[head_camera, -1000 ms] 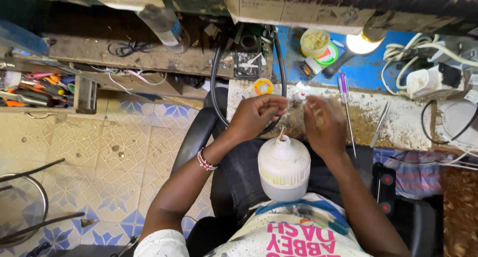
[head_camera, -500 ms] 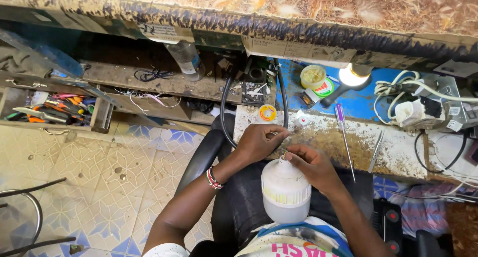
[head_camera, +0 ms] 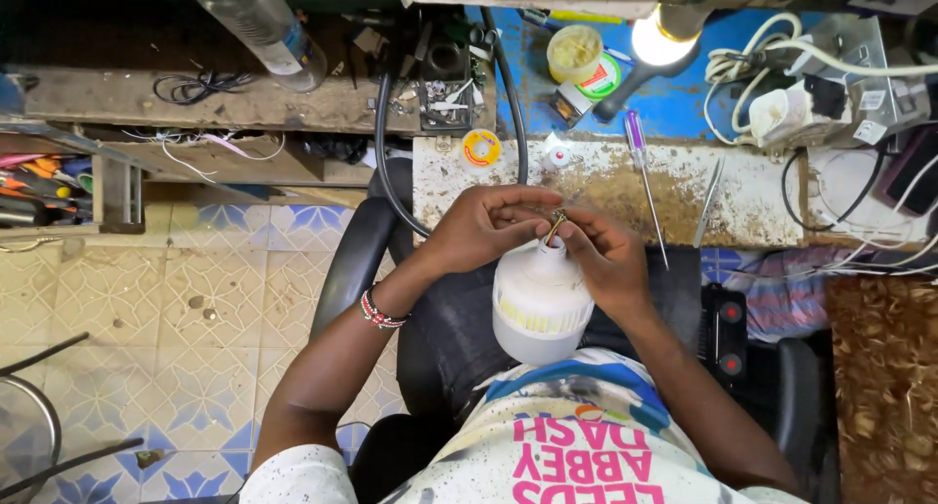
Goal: Repairing an LED bulb by prying open the casing and soldering internal connections.
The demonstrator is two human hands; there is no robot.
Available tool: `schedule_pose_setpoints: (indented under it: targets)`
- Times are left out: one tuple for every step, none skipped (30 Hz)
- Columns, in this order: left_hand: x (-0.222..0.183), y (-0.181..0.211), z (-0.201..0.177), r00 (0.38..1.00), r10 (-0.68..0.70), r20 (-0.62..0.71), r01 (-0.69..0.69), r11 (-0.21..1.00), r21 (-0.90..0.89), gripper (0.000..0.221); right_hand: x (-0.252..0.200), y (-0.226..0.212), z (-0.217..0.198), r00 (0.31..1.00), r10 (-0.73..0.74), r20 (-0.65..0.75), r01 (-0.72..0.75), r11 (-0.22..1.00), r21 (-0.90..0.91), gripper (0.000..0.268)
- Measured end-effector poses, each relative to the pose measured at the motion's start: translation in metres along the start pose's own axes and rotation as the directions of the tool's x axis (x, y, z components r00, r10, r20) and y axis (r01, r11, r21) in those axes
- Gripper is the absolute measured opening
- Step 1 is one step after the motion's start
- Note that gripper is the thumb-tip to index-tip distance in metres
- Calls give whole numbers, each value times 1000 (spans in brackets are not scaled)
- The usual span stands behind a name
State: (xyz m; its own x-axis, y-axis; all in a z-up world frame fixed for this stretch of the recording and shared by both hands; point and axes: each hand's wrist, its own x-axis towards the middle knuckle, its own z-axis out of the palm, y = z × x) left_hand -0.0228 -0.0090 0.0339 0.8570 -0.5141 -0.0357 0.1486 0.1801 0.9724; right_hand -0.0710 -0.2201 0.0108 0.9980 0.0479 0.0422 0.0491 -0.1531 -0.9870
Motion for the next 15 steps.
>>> schedule_pose_setpoints:
  targets:
    - [0,-1,0,1000,20,1,-20,1000,-1,42,-3,0,1,1000,-18,-24,19,999,44,32]
    - [0,-2,2,1000,12,0,-12,1000,-6,42,-4,5,-1,1000,-9,-23,10,999,44,32]
    - [0,-2,4,1000,18,-6,-18,1000,-12,40,-6,9,-3,999,-25,-34,26,999,23,30]
    - [1,-2,4,1000,28,-14,-29,999,-15,38,-6,14,-4,998,-48,-43,48,999,2,29]
    - [2,-6,4,1000,26,-15,-26,1000,-16,38,-4,16,-4,998,-45,-42,45,999,3,29]
    - [3,-10,5,999,29,-40,-29,999,15,37,-3,18,-4,998,-49,-42,47,997,-55,30]
    - [4,-13,5,997,34,-65,-31,998,45,36,-1,19,-3,998,-54,-42,49,992,-113,32]
    - [4,-13,5,997,30,-66,-27,999,45,36,-1,19,-1,998,-51,-42,46,993,-111,32]
    - [4,-12,5,995,61,-77,-56,997,58,36,0,18,1,997,-55,-48,50,993,-108,32]
    - [4,-11,5,992,91,-90,-84,994,73,36,0,17,4,997,-59,-53,53,993,-104,31]
    - [3,-13,6,992,86,-92,-79,994,73,36,-2,19,5,997,-55,-52,49,994,-101,31]
    - [4,-15,6,991,106,-85,-98,991,87,38,-2,22,5,997,-50,-62,44,994,-105,32]
    - [5,-16,5,989,125,-78,-117,988,101,40,-2,24,5,996,-46,-72,38,993,-109,32]
    - [4,-15,6,989,124,-77,-116,988,101,40,-1,26,5,996,-45,-73,37,993,-109,32]
    - [3,-14,7,987,137,-80,-126,984,126,41,-1,28,5,996,-47,-73,41,995,-86,32]
